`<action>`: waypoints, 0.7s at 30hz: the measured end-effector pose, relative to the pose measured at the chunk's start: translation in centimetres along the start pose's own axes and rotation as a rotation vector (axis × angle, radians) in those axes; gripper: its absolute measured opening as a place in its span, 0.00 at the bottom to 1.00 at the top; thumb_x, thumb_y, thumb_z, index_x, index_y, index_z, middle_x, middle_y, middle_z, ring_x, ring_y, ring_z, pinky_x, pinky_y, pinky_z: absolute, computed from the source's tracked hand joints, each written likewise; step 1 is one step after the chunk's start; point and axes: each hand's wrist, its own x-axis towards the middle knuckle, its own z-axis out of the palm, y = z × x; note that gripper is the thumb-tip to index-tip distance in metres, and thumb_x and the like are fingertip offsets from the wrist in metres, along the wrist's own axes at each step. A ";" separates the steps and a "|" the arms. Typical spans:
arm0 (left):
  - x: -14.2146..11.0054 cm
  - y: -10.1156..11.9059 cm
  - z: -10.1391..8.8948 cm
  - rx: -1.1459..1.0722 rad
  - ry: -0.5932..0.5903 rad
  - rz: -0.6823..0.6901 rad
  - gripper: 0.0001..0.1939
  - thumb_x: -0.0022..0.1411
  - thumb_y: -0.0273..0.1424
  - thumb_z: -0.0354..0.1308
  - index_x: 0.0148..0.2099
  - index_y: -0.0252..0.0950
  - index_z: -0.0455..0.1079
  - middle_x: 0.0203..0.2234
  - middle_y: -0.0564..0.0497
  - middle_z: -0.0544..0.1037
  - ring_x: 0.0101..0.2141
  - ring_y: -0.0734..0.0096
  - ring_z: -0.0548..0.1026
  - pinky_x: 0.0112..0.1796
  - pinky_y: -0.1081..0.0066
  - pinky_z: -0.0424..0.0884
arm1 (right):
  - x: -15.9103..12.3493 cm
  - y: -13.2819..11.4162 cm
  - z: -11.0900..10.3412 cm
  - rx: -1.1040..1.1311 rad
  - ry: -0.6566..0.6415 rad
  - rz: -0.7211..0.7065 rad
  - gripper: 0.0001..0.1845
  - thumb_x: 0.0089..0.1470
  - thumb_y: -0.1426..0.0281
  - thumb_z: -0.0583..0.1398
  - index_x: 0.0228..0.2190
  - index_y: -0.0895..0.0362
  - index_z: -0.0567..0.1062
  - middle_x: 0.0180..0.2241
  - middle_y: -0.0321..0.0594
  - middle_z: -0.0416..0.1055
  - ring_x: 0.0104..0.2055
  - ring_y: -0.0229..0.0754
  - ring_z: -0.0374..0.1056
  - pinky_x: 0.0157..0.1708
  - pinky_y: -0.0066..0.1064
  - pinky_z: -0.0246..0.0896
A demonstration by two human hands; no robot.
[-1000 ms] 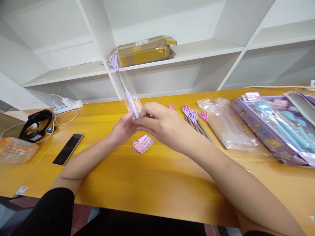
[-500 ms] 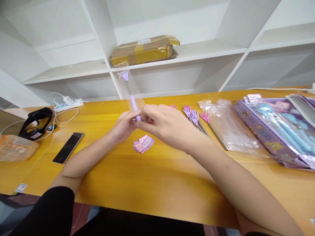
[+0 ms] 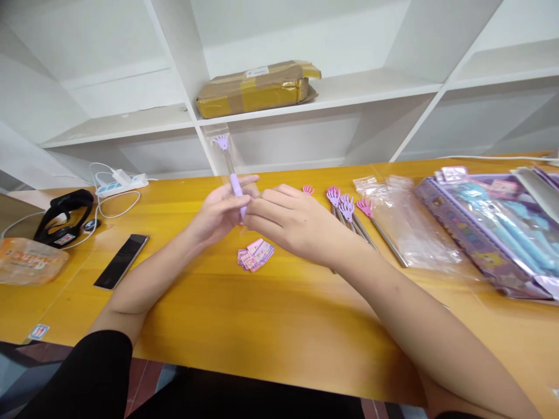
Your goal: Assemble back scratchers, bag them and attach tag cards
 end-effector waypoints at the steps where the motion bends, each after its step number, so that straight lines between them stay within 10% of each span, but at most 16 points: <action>1: 0.2 0.0 -0.2 0.006 0.008 0.016 0.32 0.58 0.34 0.78 0.61 0.34 0.73 0.38 0.52 0.81 0.29 0.75 0.76 0.26 0.74 0.68 | 0.0 0.0 0.1 0.008 0.004 -0.010 0.16 0.76 0.79 0.52 0.45 0.55 0.78 0.44 0.39 0.81 0.43 0.42 0.67 0.42 0.38 0.56; 11: 0.8 0.0 -0.7 0.089 0.050 0.039 0.38 0.57 0.41 0.80 0.65 0.41 0.71 0.34 0.55 0.78 0.26 0.75 0.74 0.23 0.73 0.61 | 0.1 -0.1 2.4 0.212 0.012 0.123 0.09 0.76 0.72 0.55 0.40 0.54 0.74 0.41 0.40 0.77 0.39 0.42 0.63 0.41 0.37 0.54; 21: 0.8 -0.2 -1.5 0.280 -0.098 0.078 0.44 0.62 0.52 0.76 0.73 0.45 0.67 0.35 0.49 0.82 0.27 0.69 0.79 0.26 0.72 0.64 | -0.3 0.4 2.5 0.446 0.052 0.440 0.04 0.70 0.66 0.63 0.40 0.52 0.77 0.51 0.49 0.66 0.58 0.53 0.63 0.59 0.54 0.65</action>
